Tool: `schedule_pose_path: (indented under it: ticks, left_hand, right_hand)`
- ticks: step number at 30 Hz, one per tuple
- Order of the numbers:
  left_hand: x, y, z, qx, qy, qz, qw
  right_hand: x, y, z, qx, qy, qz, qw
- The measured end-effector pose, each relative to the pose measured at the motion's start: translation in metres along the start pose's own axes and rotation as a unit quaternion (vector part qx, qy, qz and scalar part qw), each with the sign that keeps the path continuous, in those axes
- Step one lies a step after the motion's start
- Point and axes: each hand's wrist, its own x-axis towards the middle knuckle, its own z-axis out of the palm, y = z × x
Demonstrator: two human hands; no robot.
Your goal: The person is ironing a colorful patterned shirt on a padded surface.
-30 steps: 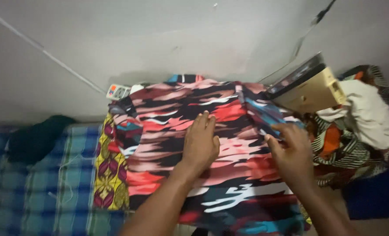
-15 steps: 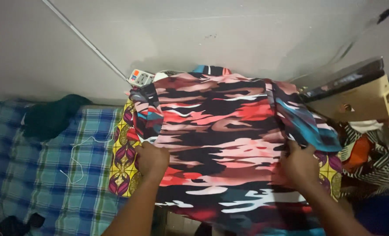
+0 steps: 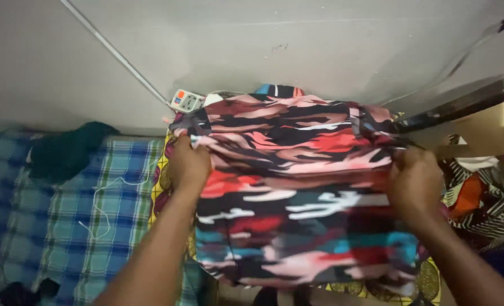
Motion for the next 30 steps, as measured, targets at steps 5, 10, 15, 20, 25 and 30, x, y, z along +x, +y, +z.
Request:
schedule_pose_path:
  ticks: [5, 10, 15, 20, 25, 30]
  left_hand:
    - [0.036, -0.007, 0.016, -0.188, -0.022, 0.102, 0.977]
    - [-0.024, -0.053, 0.028, -0.013, 0.114, 0.162, 0.980]
    - [-0.078, -0.081, 0.026, 0.076, 0.020, -0.057, 0.995]
    - [-0.061, -0.120, 0.057, 0.044, -0.048, -0.010, 0.998]
    - [-0.002, -0.103, 0.068, -0.043, -0.035, 0.024, 0.998]
    - [0.034, -0.084, 0.068, -0.012, -0.145, 0.001, 0.989]
  right_hand:
    - [0.010, -0.004, 0.007, 0.029, 0.026, -0.036, 0.999]
    - [-0.025, 0.018, 0.006, 0.049, -0.040, 0.014, 0.998]
    - [-0.072, 0.079, 0.033, -0.045, -0.205, 0.198, 0.957]
    - [-0.084, 0.091, 0.037, -0.057, -0.178, 0.167, 0.968]
    - [-0.039, 0.052, 0.030, -0.014, -0.141, 0.143, 0.979]
    - [-0.020, 0.069, 0.050, -0.032, -0.241, 0.213, 0.946]
